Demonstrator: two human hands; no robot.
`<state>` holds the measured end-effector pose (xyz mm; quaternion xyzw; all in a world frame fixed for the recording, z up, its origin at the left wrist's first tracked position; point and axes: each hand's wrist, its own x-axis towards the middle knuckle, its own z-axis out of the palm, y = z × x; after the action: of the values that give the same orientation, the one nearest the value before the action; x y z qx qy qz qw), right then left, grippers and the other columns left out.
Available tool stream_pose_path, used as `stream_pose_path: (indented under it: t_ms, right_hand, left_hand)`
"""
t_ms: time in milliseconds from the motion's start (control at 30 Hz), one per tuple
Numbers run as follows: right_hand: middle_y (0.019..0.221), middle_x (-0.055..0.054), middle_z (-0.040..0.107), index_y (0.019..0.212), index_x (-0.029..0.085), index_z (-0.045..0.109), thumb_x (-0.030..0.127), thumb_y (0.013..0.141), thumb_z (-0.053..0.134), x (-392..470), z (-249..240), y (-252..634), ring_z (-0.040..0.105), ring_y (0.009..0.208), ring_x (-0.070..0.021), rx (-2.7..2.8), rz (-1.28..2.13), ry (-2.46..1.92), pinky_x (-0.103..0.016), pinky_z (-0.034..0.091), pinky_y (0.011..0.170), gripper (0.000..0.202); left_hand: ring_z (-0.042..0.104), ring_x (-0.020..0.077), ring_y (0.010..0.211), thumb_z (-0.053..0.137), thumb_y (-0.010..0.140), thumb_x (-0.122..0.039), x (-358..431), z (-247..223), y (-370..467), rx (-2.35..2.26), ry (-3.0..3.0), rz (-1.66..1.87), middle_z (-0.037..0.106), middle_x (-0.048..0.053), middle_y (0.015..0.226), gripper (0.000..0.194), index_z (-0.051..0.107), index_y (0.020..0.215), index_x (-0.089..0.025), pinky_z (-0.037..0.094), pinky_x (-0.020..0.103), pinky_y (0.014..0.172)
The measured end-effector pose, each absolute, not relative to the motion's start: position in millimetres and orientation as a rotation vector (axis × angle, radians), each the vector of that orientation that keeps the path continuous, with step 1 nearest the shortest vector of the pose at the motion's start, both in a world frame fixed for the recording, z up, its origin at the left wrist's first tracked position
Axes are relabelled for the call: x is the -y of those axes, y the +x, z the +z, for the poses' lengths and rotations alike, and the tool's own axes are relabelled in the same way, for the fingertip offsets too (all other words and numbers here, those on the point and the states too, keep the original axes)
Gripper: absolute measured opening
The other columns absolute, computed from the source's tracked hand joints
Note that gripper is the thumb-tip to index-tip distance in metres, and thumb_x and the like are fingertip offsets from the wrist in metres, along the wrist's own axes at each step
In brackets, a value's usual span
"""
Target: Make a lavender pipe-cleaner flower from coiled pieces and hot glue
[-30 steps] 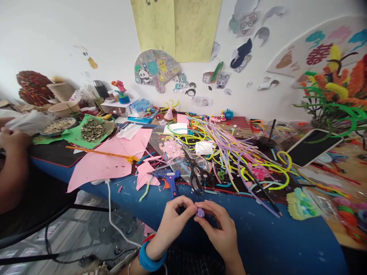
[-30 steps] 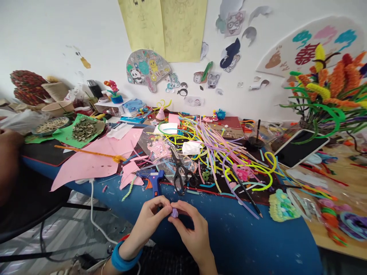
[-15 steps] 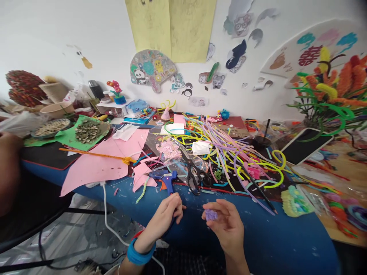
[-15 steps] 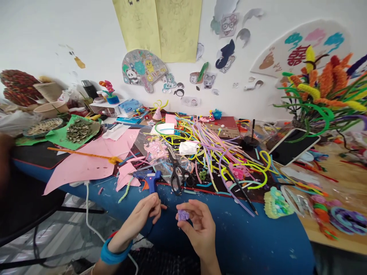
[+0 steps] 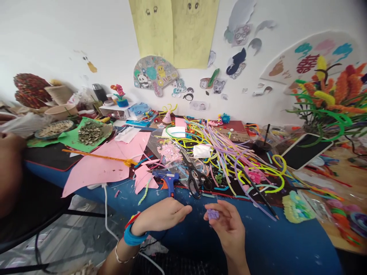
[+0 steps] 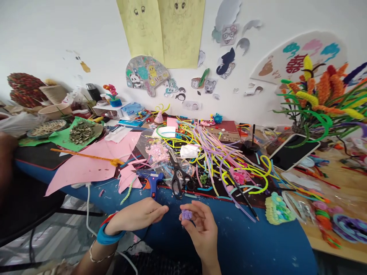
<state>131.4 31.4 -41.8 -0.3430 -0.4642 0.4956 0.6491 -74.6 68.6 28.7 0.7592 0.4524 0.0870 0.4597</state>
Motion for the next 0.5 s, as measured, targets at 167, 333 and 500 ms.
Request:
stream_pose_path:
  t_ms: [167, 333, 500]
  right_hand:
    - [0.100, -0.003, 0.077, 0.118, 0.031, 0.062, 0.021, 0.085, 0.074, -35, -51, 133, 0.073, 0.074, -0.0152, 1.101, 1.138, -0.777, -0.030, 0.064, 0.072, 0.036]
    - [0.098, -0.002, 0.077, 0.115, 0.031, 0.064, 0.025, 0.084, 0.075, -34, -46, 127, 0.072, 0.073, -0.0143, 1.060, 1.157, -0.814, -0.028, 0.063, 0.072, 0.034]
    - [0.097, -0.004, 0.077, 0.114, 0.028, 0.064, 0.027, 0.083, 0.077, -34, -44, 124, 0.072, 0.073, -0.0159, 1.039, 1.171, -0.848, -0.030, 0.064, 0.073, 0.034]
  left_hand:
    - [0.042, 0.0137, 0.059, 0.026, 0.103, -0.036, -53, 17, -77, -1.328, 1.817, 0.445, 0.043, -0.005, 0.064, 0.038, 0.041, 0.071, -0.021, 0.033, 0.027, 0.060]
    - [0.046, 0.0129, 0.057, 0.038, 0.100, -0.039, -45, 2, -95, -1.163, 1.587, 0.548, 0.048, -0.007, 0.059, 0.028, 0.045, 0.078, -0.022, 0.037, 0.025, 0.061]
    - [0.044, 0.0120, 0.044, 0.044, 0.095, -0.050, -42, -9, -102, -1.381, 1.470, 0.669, 0.042, -0.008, 0.048, 0.040, 0.050, 0.069, -0.020, 0.034, 0.025, 0.053]
